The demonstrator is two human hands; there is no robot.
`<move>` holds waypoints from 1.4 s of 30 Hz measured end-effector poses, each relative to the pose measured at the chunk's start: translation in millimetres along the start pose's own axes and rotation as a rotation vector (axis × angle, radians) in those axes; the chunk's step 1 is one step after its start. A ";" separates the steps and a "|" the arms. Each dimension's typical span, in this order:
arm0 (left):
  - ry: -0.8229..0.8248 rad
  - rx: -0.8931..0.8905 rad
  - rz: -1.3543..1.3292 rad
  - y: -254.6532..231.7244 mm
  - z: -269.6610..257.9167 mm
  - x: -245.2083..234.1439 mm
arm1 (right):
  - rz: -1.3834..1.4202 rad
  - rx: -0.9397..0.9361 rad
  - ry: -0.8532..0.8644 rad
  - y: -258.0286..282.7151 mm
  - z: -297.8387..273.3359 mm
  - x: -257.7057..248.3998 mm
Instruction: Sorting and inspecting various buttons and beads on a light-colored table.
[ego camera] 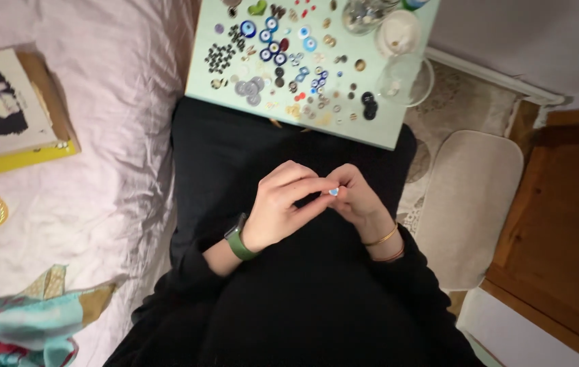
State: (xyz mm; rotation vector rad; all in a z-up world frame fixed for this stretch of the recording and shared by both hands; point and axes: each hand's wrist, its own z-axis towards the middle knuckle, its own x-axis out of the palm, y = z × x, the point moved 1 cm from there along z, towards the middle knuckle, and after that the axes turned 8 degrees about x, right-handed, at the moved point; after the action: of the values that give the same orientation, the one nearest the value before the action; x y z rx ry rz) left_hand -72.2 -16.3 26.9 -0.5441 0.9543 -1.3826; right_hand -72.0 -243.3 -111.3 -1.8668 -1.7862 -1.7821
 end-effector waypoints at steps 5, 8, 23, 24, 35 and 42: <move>0.018 -0.102 0.034 12.9 -18.7 -16.5 | 0.080 0.071 0.021 -25.4 16.1 6.1; 0.012 -0.128 0.046 21.7 -20.1 -24.2 | 0.054 0.103 0.007 -27.6 24.2 9.7; -0.010 -0.117 0.544 188.3 19.9 -37.3 | -0.178 0.065 -0.476 15.1 33.9 8.2; 0.055 -0.127 0.562 191.0 20.8 -34.8 | -0.176 0.067 -0.479 15.2 32.8 8.5; 0.056 -0.038 0.659 194.4 13.8 -31.0 | -0.156 0.044 -0.462 17.4 31.0 8.4; -0.011 -0.186 0.782 200.7 13.9 -24.6 | -0.165 0.047 -0.459 16.7 31.2 11.2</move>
State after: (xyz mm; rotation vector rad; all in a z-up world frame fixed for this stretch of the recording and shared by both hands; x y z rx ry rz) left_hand 55.5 35.7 -121.6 -0.2598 1.1305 -0.5938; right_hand -42.9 -221.4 -104.1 -2.3143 -2.1549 -1.4133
